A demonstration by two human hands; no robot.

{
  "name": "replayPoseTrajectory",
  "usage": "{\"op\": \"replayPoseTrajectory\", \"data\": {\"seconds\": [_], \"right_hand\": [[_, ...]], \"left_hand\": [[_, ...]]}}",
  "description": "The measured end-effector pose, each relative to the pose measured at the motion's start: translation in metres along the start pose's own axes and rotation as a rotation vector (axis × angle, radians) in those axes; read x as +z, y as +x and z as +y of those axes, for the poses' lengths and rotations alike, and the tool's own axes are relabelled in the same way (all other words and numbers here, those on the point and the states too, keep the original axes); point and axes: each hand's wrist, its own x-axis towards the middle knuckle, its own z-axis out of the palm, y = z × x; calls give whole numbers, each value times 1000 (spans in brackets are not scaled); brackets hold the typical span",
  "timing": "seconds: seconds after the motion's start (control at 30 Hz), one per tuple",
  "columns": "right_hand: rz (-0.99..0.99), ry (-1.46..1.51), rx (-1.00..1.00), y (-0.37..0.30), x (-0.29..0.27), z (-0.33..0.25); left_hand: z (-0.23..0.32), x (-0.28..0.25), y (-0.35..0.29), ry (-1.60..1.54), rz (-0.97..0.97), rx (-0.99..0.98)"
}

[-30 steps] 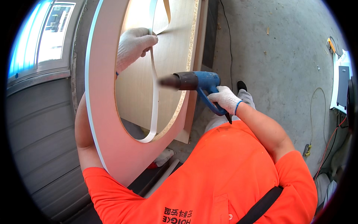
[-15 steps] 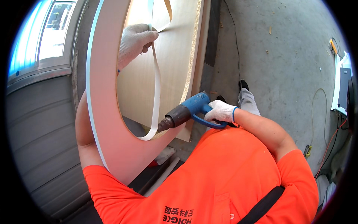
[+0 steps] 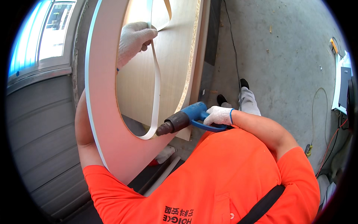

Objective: The person uses a heat gun to soften a strip of edge banding and applies it to the curved edge of a large, light-colored wooden panel. They press the banding firmly along the edge to ensure adhesion, working their way around the panel's perimeter.

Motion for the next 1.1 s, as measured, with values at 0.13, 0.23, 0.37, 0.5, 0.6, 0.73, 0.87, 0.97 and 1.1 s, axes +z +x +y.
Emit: {"op": "replayPoseTrajectory", "data": {"seconds": [0.13, 0.23, 0.37, 0.5, 0.6, 0.73, 0.87, 0.97, 1.1], "right_hand": [[-24, 4, 15, 0, 2, 1], [-5, 17, 22, -4, 4, -2], [0, 45, 23, -4, 5, 1], [43, 70, 9, -14, 2, -3], [66, 124, -11, -15, -5, -3], [118, 198, -63, -9, -11, 0], [219, 207, -104, -1, -26, -2], [272, 248, -134, -3, -39, -11], [331, 329, -166, -7, -53, -27]], "left_hand": [[0, 0, 1, -8, 2, 5], [0, 0, 0, -4, 3, 17], [4, 1, -4, 18, 18, 14], [4, 1, -4, 2, 15, 20], [7, -2, -4, 39, 8, 4], [7, -2, -4, 40, 11, 9], [9, -1, -4, 50, 16, 18], [8, -1, -6, 73, 24, 8], [8, -1, -5, 58, 9, 12]]}}
